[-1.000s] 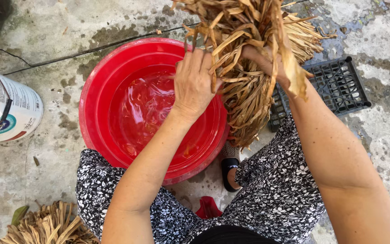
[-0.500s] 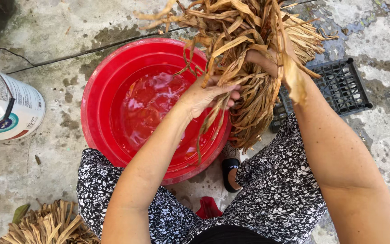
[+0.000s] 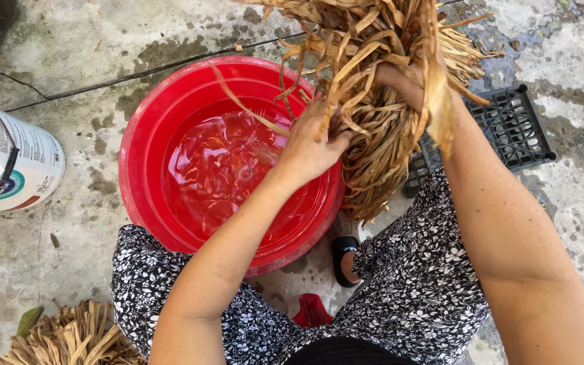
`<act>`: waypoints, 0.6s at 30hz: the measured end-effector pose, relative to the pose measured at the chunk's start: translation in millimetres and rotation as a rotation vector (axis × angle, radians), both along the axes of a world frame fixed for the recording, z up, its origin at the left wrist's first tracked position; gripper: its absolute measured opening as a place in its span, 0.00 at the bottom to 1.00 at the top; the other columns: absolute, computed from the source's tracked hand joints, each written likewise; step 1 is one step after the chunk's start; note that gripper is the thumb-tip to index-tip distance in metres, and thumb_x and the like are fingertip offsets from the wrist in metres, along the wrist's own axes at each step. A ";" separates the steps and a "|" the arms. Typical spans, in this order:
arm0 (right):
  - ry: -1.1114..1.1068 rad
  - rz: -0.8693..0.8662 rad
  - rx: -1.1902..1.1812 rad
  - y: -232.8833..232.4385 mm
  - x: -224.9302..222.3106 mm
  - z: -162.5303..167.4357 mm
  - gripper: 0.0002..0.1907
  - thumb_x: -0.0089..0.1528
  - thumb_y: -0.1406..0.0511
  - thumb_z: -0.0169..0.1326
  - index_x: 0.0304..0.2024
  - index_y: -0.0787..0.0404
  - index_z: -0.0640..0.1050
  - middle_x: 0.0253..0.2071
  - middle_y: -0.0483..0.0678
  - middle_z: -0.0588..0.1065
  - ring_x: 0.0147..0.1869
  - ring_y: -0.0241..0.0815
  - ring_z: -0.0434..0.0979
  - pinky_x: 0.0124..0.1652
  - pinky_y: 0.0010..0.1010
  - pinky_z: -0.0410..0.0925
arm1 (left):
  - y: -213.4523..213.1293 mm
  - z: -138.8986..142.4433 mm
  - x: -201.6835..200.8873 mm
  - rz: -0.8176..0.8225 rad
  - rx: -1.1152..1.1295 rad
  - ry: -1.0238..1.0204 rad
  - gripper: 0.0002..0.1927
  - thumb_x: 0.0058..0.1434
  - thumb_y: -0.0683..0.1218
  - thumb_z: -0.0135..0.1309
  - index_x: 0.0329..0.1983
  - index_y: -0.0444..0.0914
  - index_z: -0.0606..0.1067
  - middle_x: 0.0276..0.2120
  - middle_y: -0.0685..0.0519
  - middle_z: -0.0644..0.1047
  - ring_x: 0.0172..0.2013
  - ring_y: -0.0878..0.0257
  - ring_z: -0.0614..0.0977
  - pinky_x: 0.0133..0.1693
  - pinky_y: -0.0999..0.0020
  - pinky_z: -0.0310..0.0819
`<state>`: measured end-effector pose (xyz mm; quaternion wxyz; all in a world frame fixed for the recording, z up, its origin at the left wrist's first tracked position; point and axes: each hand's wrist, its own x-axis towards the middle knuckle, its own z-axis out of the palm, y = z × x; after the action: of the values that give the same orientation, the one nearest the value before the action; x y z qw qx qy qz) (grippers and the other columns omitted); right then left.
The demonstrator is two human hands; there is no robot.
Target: The person sits on the ground and washes bundles of dried leaves in a red basin of water, dipping and swishing each bundle, then placing the washed bundle aside and taking the next dry bundle from the pile.
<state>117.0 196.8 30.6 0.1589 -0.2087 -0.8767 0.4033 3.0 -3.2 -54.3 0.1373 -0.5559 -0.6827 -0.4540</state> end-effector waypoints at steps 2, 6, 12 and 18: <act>-0.064 -0.060 0.115 0.1 5.5 4.5 0.28 0.64 0.53 0.64 0.61 0.61 0.79 0.58 0.53 0.79 0.59 0.45 0.78 0.58 0.40 0.70 | 14.2 -15.8 -2.7 -0.323 -0.051 -0.767 0.20 0.63 0.45 0.62 0.56 0.33 0.75 0.45 0.47 0.78 0.48 0.53 0.79 0.52 0.58 0.75; -0.280 -0.199 0.218 -6.4 5.2 10.0 0.28 0.63 0.52 0.64 0.60 0.60 0.79 0.56 0.54 0.79 0.56 0.47 0.77 0.55 0.42 0.69 | 18.2 -28.3 -8.4 -0.487 -0.120 -1.249 0.25 0.58 0.43 0.65 0.59 0.38 0.73 0.41 0.50 0.79 0.42 0.59 0.80 0.46 0.61 0.78; 0.068 0.092 -0.054 -18.2 -6.2 9.6 0.23 0.62 0.59 0.66 0.56 0.63 0.79 0.51 0.51 0.81 0.50 0.41 0.80 0.50 0.36 0.73 | -2.6 18.9 -6.0 0.039 -0.202 -0.793 0.23 0.51 0.39 0.63 0.53 0.39 0.75 0.38 0.52 0.81 0.41 0.60 0.84 0.44 0.62 0.78; 0.132 0.171 0.053 -17.9 -14.0 13.6 0.18 0.63 0.64 0.67 0.53 0.65 0.80 0.47 0.49 0.82 0.46 0.37 0.82 0.46 0.32 0.76 | -16.6 70.7 -9.0 -0.079 0.107 -0.487 0.10 0.66 0.42 0.62 0.47 0.39 0.74 0.39 0.53 0.81 0.40 0.61 0.86 0.43 0.61 0.84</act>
<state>103.0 178.9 44.2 0.1870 -0.1017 -0.8893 0.4048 -6.0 -19.9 16.4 -0.0198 -0.4485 -0.6483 -0.6149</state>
